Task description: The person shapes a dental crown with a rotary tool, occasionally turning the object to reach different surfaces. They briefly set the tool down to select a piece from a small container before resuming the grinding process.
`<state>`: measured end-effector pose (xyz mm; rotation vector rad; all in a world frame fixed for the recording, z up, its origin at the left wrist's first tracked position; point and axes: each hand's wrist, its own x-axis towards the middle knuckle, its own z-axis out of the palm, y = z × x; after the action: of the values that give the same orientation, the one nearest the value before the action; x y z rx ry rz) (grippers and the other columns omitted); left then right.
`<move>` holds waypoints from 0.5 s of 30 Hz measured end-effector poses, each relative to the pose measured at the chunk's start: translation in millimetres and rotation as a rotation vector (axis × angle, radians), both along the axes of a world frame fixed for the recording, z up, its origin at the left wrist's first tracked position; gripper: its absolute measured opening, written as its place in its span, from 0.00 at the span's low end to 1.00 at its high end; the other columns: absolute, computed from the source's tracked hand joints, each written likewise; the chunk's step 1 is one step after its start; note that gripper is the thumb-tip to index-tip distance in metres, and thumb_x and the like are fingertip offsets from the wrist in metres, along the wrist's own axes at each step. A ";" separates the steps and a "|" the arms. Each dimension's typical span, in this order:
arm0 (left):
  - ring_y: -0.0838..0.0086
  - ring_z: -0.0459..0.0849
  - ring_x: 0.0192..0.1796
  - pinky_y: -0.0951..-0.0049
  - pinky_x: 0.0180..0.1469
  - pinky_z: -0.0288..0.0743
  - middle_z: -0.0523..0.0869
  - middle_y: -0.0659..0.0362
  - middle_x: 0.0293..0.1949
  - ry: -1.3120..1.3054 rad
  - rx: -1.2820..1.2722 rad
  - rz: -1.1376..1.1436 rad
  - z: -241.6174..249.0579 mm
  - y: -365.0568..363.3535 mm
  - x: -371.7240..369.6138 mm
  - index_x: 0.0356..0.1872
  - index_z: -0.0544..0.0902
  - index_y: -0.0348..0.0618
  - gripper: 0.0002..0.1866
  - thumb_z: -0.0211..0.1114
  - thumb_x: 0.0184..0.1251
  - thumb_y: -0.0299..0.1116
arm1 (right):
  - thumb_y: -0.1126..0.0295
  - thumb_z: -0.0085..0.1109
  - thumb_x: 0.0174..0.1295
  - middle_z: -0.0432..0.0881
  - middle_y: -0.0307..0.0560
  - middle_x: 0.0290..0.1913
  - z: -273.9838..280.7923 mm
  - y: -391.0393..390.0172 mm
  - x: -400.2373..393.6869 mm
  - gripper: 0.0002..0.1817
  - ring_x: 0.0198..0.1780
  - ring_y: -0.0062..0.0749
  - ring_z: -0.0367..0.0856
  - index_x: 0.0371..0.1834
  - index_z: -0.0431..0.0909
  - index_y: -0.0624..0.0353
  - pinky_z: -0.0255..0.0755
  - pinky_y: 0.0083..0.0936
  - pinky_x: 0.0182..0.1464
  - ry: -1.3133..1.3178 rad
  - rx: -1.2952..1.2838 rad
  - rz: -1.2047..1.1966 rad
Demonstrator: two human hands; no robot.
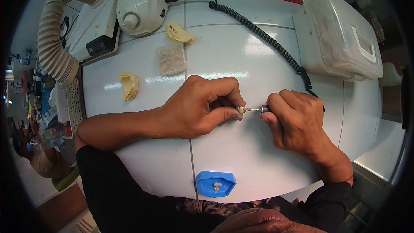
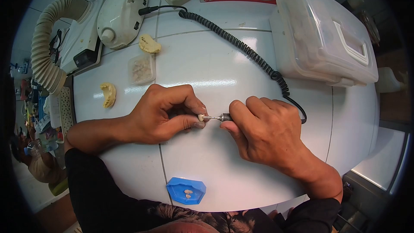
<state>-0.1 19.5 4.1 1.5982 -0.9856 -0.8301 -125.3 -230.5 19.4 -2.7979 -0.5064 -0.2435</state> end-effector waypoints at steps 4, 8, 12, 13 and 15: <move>0.76 0.95 0.43 0.74 0.47 0.89 0.95 0.53 0.44 -0.008 0.006 0.005 1.6 -0.1 -0.3 0.50 0.86 0.31 0.07 0.72 0.75 0.16 | 0.53 0.72 0.74 0.70 0.40 0.24 0.7 -0.1 -0.1 0.19 0.20 0.36 0.75 0.33 0.77 0.53 0.66 0.35 0.23 0.006 -0.002 0.004; 0.75 0.95 0.43 0.73 0.47 0.89 0.95 0.52 0.44 -0.074 -0.021 0.003 0.5 0.3 0.3 0.51 0.86 0.31 0.08 0.72 0.74 0.16 | 0.52 0.71 0.75 0.70 0.39 0.24 0.5 0.2 0.0 0.19 0.20 0.36 0.75 0.33 0.77 0.53 0.66 0.35 0.23 0.003 -0.001 -0.005; 0.75 0.95 0.43 0.73 0.47 0.88 0.95 0.52 0.44 -0.093 -0.005 -0.004 2.5 0.2 1.4 0.51 0.86 0.31 0.09 0.73 0.73 0.17 | 0.52 0.71 0.75 0.70 0.39 0.24 1.5 0.4 -0.2 0.19 0.20 0.36 0.75 0.33 0.77 0.53 0.66 0.35 0.23 0.007 -0.009 -0.004; 0.75 0.95 0.43 0.73 0.47 0.88 0.95 0.52 0.44 -0.093 -0.007 -0.003 2.2 0.3 1.4 0.51 0.86 0.31 0.09 0.73 0.73 0.17 | 0.52 0.71 0.75 0.70 0.39 0.24 1.5 0.4 -0.3 0.19 0.20 0.36 0.75 0.33 0.77 0.53 0.66 0.35 0.23 0.007 -0.011 -0.002; 0.75 0.95 0.43 0.73 0.47 0.88 0.95 0.52 0.44 -0.099 -0.013 -0.003 1.3 0.4 1.3 0.50 0.87 0.31 0.09 0.73 0.73 0.17 | 0.52 0.71 0.75 0.70 0.39 0.24 0.1 0.4 -0.7 0.19 0.20 0.36 0.75 0.33 0.78 0.53 0.66 0.35 0.23 0.007 -0.008 -0.008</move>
<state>1.2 19.9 5.4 1.6399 -1.0609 -0.7509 -126.0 -230.1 19.6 -2.8080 -0.4949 -0.2335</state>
